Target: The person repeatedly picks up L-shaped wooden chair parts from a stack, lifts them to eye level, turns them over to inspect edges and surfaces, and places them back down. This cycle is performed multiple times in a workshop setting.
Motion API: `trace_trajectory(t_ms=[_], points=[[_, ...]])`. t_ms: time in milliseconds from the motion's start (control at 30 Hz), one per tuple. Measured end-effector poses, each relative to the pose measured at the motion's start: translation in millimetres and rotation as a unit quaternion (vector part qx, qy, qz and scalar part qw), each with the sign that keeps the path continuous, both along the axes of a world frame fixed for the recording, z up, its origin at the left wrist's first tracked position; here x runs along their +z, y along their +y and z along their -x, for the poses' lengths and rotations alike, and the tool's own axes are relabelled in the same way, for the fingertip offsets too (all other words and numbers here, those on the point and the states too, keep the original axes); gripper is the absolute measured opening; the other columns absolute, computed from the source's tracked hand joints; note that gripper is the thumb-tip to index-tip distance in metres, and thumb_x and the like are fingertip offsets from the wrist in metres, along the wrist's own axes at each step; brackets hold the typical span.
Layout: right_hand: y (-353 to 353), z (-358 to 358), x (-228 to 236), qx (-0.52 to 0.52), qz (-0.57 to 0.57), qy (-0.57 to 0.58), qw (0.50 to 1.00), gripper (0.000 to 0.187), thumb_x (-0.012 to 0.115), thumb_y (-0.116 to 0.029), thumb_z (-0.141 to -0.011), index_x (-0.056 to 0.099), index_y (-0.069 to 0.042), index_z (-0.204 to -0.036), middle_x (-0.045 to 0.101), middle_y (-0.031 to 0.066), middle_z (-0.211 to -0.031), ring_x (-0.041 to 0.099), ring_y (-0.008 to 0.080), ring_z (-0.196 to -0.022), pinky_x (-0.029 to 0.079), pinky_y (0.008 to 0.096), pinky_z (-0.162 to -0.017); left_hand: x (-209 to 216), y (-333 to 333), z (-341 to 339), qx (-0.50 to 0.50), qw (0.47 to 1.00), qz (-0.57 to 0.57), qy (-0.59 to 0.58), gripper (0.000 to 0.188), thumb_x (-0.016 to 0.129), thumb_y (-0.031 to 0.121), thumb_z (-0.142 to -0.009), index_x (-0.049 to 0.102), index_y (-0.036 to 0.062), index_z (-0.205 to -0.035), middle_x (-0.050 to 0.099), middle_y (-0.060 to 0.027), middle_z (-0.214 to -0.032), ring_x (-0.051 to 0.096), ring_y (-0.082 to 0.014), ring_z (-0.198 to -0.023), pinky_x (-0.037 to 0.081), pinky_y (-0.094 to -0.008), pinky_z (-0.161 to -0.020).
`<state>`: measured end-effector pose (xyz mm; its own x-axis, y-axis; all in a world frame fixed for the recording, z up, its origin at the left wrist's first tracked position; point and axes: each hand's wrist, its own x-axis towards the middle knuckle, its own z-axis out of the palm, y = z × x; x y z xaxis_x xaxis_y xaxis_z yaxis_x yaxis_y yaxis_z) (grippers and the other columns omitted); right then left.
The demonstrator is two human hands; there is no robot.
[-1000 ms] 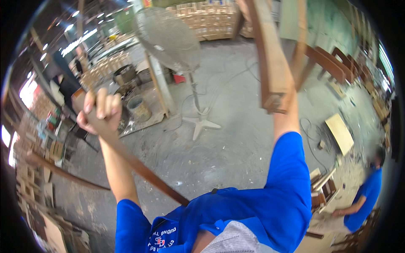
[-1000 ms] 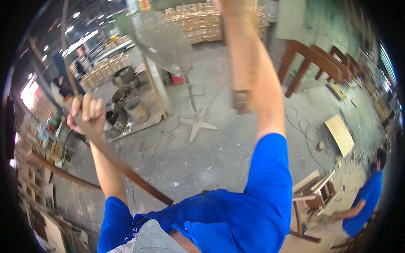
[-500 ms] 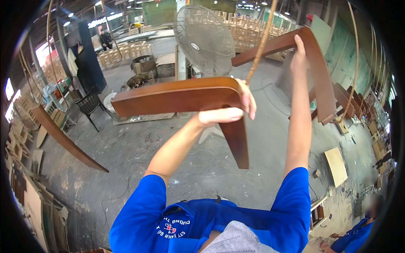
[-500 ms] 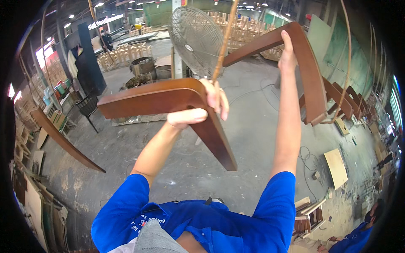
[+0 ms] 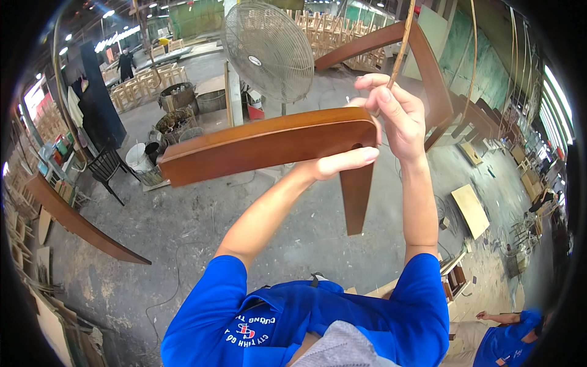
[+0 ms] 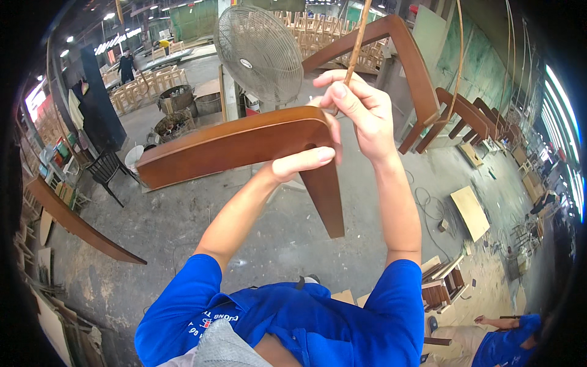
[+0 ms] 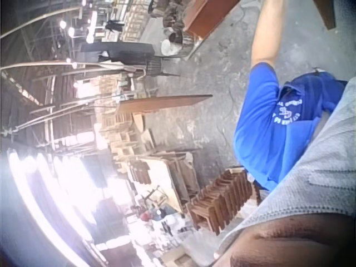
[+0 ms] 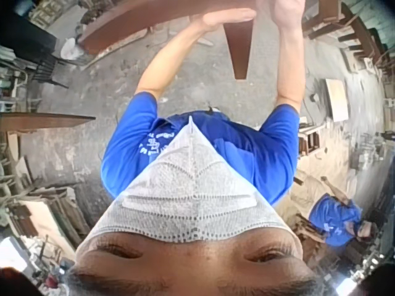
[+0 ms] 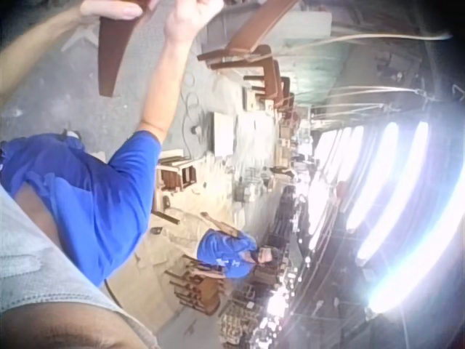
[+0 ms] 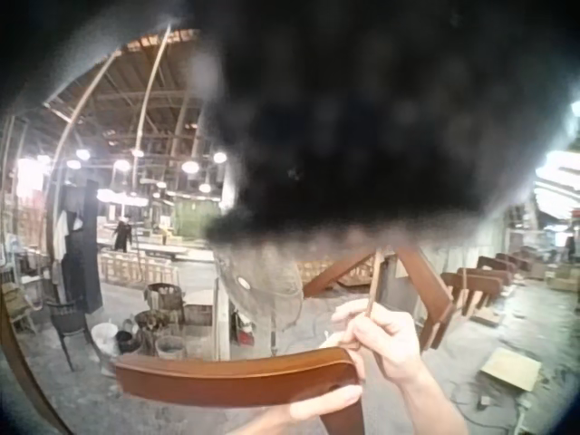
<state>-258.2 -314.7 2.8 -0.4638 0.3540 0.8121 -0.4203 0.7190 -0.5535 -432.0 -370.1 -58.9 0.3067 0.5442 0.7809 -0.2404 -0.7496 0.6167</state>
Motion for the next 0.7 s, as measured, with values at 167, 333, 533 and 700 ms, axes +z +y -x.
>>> trace_trajectory(t_ms=[167, 333, 533, 700], points=[[-8, -16, 0, -0.092, -0.039, -0.026, 0.995, 0.036, 0.064, -0.028, -0.110, 0.073, 0.002, -0.091, 0.067, 0.0085, -0.119, 0.060, 0.0129, -0.101, 0.049, 0.0302, -0.087, -26, -15, 35, 0.113, 0.973, 0.027, -0.202, 0.036, 0.064, 0.017, -0.096, 0.055, 0.0006, -0.127, 0.067, -0.0286, -0.135, 0.071, -0.0357, -0.114, 0.050, -0.0493, -0.103], [-41, -25, 3, -0.052, 0.033, -0.054, 0.997, 0.033, 0.066, -0.027, -0.110, 0.073, 0.003, -0.099, 0.066, 0.0031, -0.087, 0.058, 0.0092, -0.072, 0.048, 0.0238, -0.065, -13, 9, 111, 0.391, 0.913, -0.032, -0.109, 0.018, 0.058, 0.012, -0.107, 0.056, 0.0001, -0.120, 0.069, -0.0086, -0.089, 0.068, -0.0173, -0.083, 0.054, -0.0341, -0.078], [-77, -28, 6, -0.001, 0.041, -0.006, 0.999, 0.033, 0.065, -0.024, -0.111, 0.071, 0.006, -0.101, 0.065, 0.0054, -0.080, 0.059, 0.0095, -0.060, 0.048, 0.0232, -0.054, 61, 61, 175, 0.627, 0.748, -0.218, 0.003, 0.039, 0.075, 0.011, -0.091, 0.060, 0.0040, -0.126, 0.074, -0.0230, -0.095, 0.073, -0.0462, -0.089, 0.058, -0.0480, -0.078], [-83, -37, 12, 0.061, 0.046, 0.014, 0.997, 0.033, 0.066, -0.023, -0.110, 0.071, 0.008, -0.100, 0.065, 0.0073, -0.079, 0.060, 0.0106, -0.059, 0.048, 0.0237, -0.053, 127, 80, 194, 0.673, 0.640, -0.363, 0.076, 0.048, 0.076, 0.008, -0.088, 0.056, 0.0062, -0.132, 0.074, -0.0250, -0.097, 0.074, -0.0473, -0.091, 0.059, -0.0516, -0.078]])
